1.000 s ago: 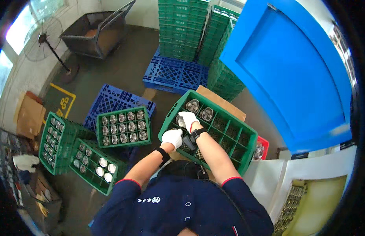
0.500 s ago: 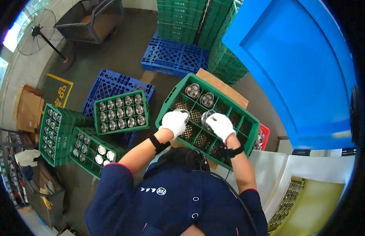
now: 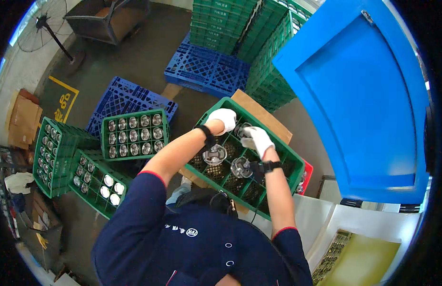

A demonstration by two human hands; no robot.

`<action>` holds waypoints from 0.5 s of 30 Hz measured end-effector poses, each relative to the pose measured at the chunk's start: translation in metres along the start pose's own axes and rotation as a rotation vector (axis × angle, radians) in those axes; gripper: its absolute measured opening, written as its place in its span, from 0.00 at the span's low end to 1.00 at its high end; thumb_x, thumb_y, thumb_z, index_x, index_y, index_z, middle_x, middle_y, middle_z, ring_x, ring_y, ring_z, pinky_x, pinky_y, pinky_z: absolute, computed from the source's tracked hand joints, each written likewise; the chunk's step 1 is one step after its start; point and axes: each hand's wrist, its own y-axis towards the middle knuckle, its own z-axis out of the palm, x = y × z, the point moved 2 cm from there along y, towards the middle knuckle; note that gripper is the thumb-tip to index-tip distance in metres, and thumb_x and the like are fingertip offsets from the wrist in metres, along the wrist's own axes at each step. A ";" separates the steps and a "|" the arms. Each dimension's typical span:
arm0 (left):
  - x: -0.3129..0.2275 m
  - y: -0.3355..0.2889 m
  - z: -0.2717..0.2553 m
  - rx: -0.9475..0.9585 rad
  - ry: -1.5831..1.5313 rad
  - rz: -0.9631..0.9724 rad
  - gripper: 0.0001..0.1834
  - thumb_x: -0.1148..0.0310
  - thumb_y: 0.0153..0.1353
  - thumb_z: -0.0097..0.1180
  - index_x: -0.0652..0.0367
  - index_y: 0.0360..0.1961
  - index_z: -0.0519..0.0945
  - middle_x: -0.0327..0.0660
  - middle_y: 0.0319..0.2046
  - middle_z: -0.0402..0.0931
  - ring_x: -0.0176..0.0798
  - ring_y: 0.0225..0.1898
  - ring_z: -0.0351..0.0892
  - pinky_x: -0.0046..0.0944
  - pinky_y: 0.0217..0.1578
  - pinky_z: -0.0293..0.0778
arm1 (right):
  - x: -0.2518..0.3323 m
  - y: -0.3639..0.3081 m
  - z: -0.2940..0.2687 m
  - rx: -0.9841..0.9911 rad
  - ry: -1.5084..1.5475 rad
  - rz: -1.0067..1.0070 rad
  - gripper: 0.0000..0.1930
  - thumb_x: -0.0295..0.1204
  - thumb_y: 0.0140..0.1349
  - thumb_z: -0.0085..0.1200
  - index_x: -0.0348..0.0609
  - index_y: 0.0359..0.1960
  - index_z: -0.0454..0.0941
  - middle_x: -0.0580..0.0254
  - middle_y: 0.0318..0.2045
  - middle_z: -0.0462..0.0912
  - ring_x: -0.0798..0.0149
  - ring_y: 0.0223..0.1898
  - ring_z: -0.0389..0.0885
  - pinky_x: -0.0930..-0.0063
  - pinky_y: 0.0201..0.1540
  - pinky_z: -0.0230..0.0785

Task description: Transfer metal pistons from crates into an inspection machine.

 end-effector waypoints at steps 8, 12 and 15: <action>0.002 0.058 0.033 -0.116 -0.055 -0.128 0.08 0.76 0.32 0.64 0.60 0.20 0.88 0.56 0.30 0.84 0.57 0.36 0.86 0.51 0.32 0.81 | -0.047 0.064 0.028 -0.275 0.264 0.394 0.11 0.36 0.63 0.53 0.41 0.38 0.82 0.54 0.30 0.85 0.58 0.28 0.84 0.65 0.29 0.75; 0.019 0.031 0.043 -0.274 -0.128 -0.137 0.13 0.65 0.59 0.51 0.58 0.35 0.87 0.54 0.40 0.84 0.57 0.43 0.84 0.50 0.43 0.79 | -0.009 0.059 0.055 -0.392 -0.621 0.181 0.17 0.40 0.60 0.49 0.42 0.32 0.86 0.41 0.36 0.84 0.41 0.41 0.84 0.51 0.43 0.75; 0.010 0.031 0.038 -0.372 -0.018 -0.040 0.12 0.65 0.56 0.53 0.57 0.30 0.87 0.54 0.35 0.84 0.56 0.38 0.85 0.49 0.41 0.79 | -0.058 0.089 0.035 -0.074 -0.959 -0.052 0.10 0.34 0.55 0.54 0.42 0.26 0.84 0.45 0.27 0.85 0.47 0.31 0.85 0.55 0.33 0.75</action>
